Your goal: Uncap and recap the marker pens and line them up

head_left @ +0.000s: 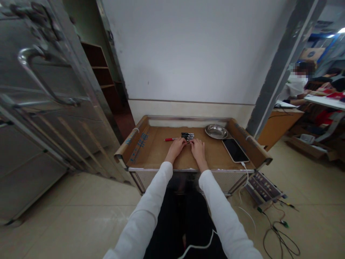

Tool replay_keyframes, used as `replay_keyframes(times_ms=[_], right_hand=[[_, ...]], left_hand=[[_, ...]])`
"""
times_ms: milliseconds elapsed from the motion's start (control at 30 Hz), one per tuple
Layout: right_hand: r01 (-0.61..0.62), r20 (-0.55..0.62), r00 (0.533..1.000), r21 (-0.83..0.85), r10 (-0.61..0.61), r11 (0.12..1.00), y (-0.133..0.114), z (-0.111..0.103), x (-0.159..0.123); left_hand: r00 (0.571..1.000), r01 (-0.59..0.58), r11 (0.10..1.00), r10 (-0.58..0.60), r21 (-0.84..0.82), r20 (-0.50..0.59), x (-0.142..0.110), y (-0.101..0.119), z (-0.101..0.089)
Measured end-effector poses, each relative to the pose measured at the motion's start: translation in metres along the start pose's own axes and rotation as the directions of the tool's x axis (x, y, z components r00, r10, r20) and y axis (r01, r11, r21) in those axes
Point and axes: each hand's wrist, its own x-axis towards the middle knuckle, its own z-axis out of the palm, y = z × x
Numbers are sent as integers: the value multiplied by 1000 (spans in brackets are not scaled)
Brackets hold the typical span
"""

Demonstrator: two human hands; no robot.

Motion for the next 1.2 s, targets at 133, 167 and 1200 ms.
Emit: replay_keyframes(times_ms=[133,167,1200], right_hand=[[24,-27,999,102,-21,994,2,4,3],[56,-25,998,141,-53,988,3,5,3],[-142,-131,981,30,145,989,4,-2,0]], left_hand=[[1000,-9,1000,9,-5,-18,-1,4,-4],[1000,-7,1000,7,-10,-25,-1,5,-5],[1000,-1,993,3,115,-19,-5,0,-2]])
